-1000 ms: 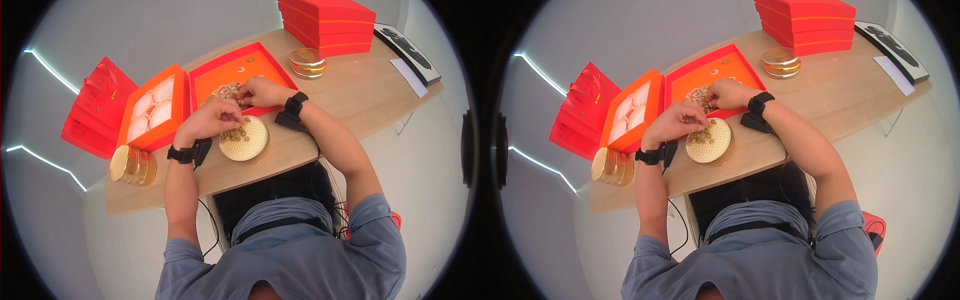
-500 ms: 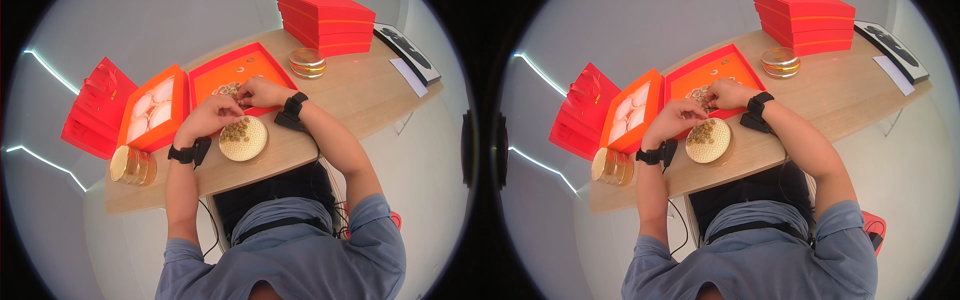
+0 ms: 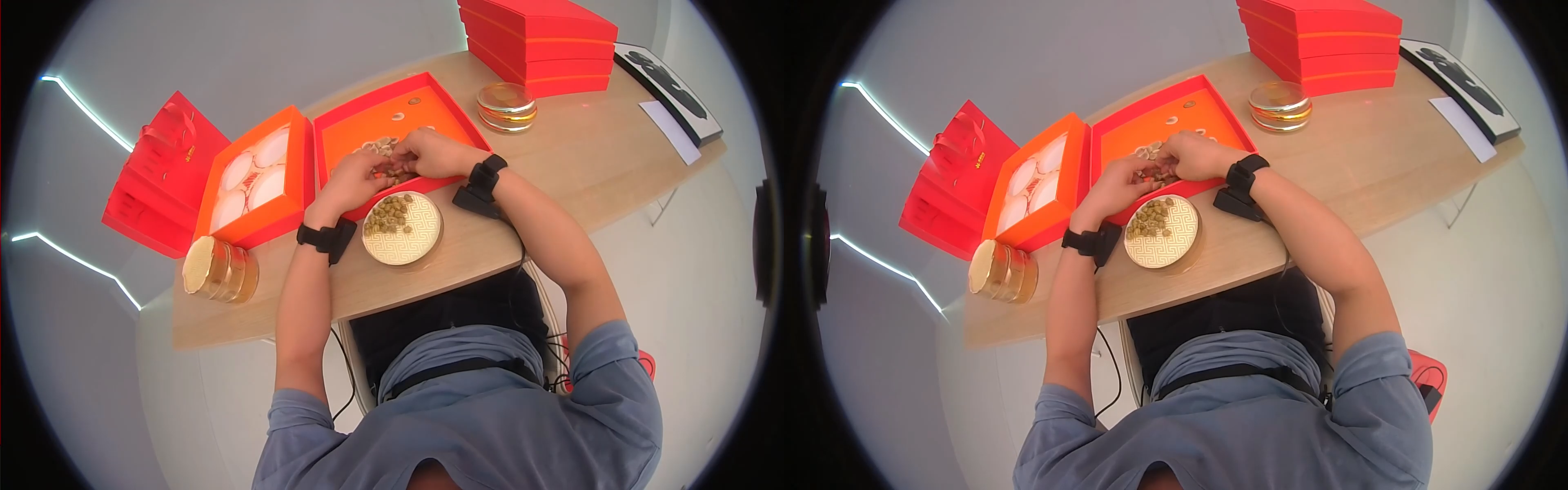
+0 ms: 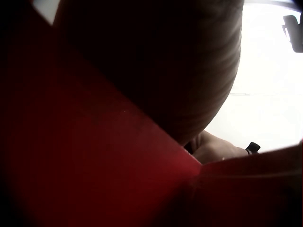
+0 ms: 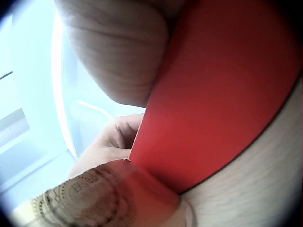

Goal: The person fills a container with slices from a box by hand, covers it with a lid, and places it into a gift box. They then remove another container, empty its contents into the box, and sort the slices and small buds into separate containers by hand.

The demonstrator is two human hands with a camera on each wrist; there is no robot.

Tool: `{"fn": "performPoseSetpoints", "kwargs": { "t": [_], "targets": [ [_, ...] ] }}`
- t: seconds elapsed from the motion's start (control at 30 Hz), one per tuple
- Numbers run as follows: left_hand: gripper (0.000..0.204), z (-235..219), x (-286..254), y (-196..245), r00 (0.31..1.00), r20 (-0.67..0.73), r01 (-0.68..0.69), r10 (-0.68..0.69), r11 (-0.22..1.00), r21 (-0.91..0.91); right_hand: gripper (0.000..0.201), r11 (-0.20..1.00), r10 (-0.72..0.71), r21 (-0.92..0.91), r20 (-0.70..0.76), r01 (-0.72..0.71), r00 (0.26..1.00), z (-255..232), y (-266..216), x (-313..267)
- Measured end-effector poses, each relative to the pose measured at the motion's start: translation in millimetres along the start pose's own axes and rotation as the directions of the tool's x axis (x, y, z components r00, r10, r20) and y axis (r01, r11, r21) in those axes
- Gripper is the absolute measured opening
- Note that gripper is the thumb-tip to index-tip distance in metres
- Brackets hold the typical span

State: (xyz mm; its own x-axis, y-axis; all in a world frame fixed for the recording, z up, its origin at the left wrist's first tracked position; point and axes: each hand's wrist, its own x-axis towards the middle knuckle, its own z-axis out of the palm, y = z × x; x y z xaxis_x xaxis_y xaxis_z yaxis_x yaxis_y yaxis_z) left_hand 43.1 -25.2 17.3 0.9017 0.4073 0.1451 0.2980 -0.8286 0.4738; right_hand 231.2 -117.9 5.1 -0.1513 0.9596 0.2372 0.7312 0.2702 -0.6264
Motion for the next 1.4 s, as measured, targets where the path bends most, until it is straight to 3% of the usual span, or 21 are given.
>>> {"fn": "performPoseSetpoints", "kwargs": {
  "t": [0.13,0.23,0.53,0.63,0.73,0.9,1.0,1.1,1.2,1.4],
  "targets": [
    [0.028,5,5,-9,1.000,-0.014,-0.020,0.021,0.999,0.044,0.034,0.985,-0.073,0.154,0.001,0.072,0.997,6,10,3],
    [0.026,6,6,-10,1.000,-0.020,0.007,-0.007,1.000,0.005,0.043,0.967,-0.072,0.251,0.095,0.046,0.993,3,10,3],
    [0.019,10,8,-1,0.991,-0.130,-0.001,0.004,1.000,0.020,0.051,0.927,-0.099,0.374,0.180,0.026,0.979,4,13,3],
    [0.019,8,6,5,0.991,-0.133,0.010,-0.004,0.999,0.042,0.050,0.923,-0.097,0.383,0.157,0.030,0.983,4,12,2],
    [0.020,9,7,0,0.990,-0.138,0.028,-0.017,0.996,0.080,0.050,0.974,-0.117,0.204,0.105,0.093,0.988,4,10,1],
    [0.021,8,7,-5,0.994,-0.102,0.054,-0.041,0.989,0.137,0.044,0.979,0.007,0.206,-0.040,0.001,0.999,7,12,3],
    [0.020,1,1,9,0.979,-0.096,0.170,-0.179,0.981,-0.095,0.040,0.997,0.012,0.073,-0.041,-0.009,0.999,2,6,2],
    [0.016,-6,-8,8,0.971,-0.234,0.024,-0.047,0.994,-0.102,0.036,1.000,0.021,0.023,-0.052,-0.020,0.998,2,3,0],
    [0.012,-18,-18,31,0.990,-0.121,0.011,-0.067,0.911,-0.413,0.032,1.000,0.023,0.011,-0.056,-0.023,0.998,3,5,1],
    [0.010,-17,-24,48,0.989,0.150,0.090,-0.010,0.836,-0.541,0.026,1.000,-0.014,0.002,-0.074,0.014,0.997,4,9,2]
  ]
}}
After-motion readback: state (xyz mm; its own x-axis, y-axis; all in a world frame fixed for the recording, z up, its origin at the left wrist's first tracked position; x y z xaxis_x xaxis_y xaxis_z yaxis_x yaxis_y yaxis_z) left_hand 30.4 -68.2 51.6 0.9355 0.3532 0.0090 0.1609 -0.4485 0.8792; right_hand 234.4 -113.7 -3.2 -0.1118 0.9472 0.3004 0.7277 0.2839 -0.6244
